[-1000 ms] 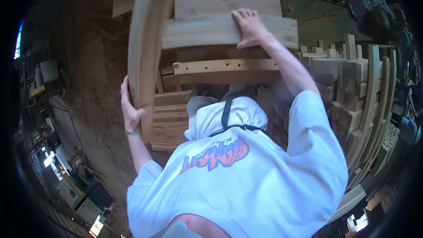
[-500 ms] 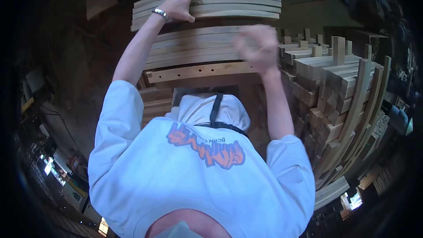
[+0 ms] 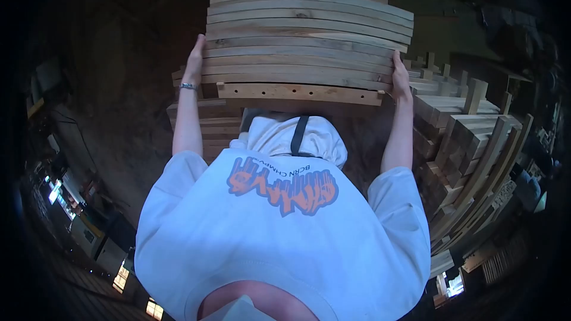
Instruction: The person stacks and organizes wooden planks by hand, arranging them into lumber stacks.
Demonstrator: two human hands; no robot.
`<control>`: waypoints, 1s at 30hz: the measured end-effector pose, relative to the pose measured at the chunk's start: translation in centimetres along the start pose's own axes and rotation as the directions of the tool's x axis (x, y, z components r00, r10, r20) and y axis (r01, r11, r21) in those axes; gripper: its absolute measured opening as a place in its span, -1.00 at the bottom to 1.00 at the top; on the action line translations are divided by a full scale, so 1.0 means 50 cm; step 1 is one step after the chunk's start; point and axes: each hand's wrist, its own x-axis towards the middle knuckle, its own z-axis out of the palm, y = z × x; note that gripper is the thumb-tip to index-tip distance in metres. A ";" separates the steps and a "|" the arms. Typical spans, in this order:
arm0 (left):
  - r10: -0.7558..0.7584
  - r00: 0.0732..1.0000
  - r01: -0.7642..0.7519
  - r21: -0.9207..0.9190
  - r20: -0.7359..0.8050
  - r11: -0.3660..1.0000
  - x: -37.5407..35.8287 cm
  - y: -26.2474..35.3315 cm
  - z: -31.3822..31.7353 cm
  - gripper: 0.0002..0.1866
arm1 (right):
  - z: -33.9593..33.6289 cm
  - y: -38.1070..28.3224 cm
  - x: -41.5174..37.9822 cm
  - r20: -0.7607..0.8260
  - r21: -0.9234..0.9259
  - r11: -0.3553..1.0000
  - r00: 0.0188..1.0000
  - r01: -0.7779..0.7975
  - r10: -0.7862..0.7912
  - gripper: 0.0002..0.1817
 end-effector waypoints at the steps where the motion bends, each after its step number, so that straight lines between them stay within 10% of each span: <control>1: 0.006 1.000 -0.006 0.001 0.001 1.000 0.006 0.003 -0.006 -0.38 | 0.009 -0.010 -0.009 -0.010 0.074 0.997 0.999 -0.034 0.035 -0.29; 6: -0.130 0.992 0.127 0.126 0.010 0.984 -0.005 0.049 0.009 -0.25 | 0.002 -0.072 0.025 -0.021 0.235 0.970 0.998 0.062 -0.059 -0.13; 10: -0.203 0.974 0.201 0.030 0.098 0.979 0.112 0.083 -0.013 -0.14 | 0.005 -0.162 0.125 -0.299 -0.059 0.985 0.938 0.163 -0.173 -0.15; 15: -0.063 0.998 0.058 0.282 0.007 0.958 0.157 0.119 0.042 -0.16 | 0.032 -0.173 0.143 -0.019 -0.143 0.986 0.996 0.086 -0.090 -0.29; 30: -0.146 0.988 0.146 -0.002 -0.043 0.989 -0.049 -0.021 0.011 -0.23 | 0.017 -0.030 -0.026 -0.039 0.062 0.998 0.999 -0.019 0.021 -0.25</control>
